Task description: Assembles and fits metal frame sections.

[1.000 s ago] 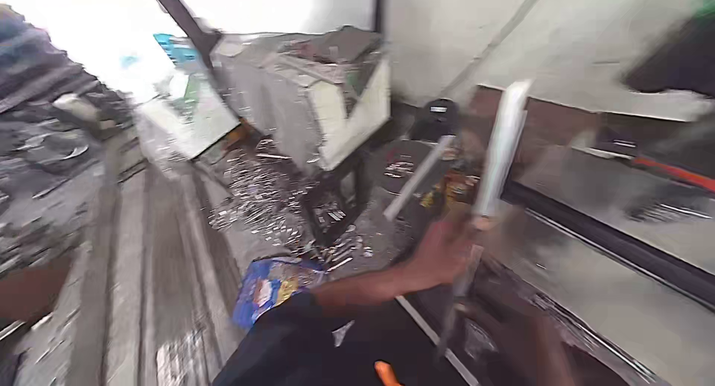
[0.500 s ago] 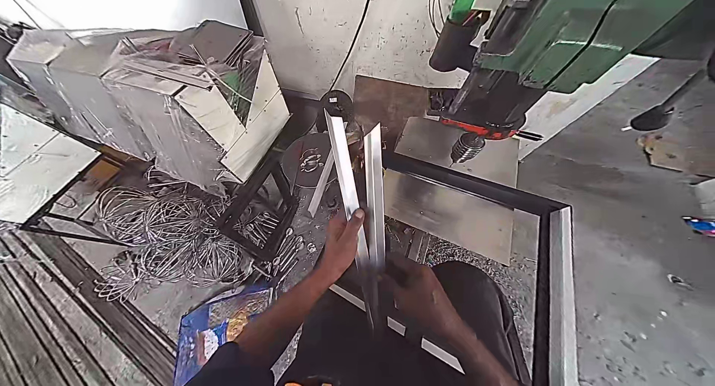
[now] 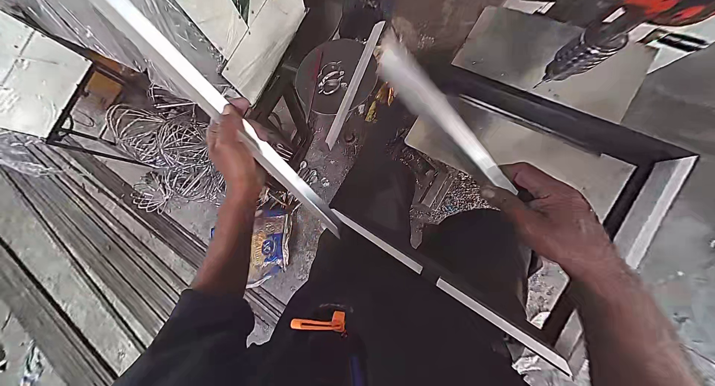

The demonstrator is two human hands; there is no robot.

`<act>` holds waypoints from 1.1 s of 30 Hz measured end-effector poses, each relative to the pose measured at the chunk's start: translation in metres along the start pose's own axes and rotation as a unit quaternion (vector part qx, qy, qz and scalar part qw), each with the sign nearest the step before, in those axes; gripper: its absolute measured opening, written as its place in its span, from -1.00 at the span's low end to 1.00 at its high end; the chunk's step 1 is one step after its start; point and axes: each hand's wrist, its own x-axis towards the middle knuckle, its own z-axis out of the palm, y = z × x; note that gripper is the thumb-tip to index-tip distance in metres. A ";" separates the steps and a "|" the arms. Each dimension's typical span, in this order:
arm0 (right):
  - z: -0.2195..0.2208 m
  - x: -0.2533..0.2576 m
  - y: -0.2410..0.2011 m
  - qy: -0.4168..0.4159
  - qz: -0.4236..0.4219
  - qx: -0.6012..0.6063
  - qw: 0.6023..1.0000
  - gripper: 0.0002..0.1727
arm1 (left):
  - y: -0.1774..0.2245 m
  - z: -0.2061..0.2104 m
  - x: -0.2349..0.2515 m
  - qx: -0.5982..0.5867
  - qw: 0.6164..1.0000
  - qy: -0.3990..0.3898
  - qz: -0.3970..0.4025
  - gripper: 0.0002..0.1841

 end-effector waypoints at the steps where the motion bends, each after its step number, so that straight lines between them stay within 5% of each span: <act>1: -0.002 0.003 0.014 -0.034 -0.024 -0.046 0.998 -0.66 | 0.000 -0.015 0.001 0.009 1.000 0.017 -0.001 -0.62; 6: 0.003 0.030 0.064 -0.143 -0.176 -0.180 0.957 -0.75 | -0.012 -0.073 -0.011 0.066 0.994 0.079 -0.020 -0.65; 10: 0.015 0.052 0.063 -0.163 -0.205 -0.213 0.941 -0.84 | -0.024 -0.097 -0.029 0.073 0.989 0.113 -0.060 -0.68; 27: 0.058 0.142 0.029 -0.206 -0.289 -0.343 0.869 -0.85 | -0.043 -0.104 -0.046 0.086 0.982 0.136 -0.101 -0.64; 33: 0.088 0.174 0.015 -0.174 -0.320 -0.296 0.883 -0.83 | -0.049 -0.105 -0.043 0.100 0.985 0.111 -0.084 -0.62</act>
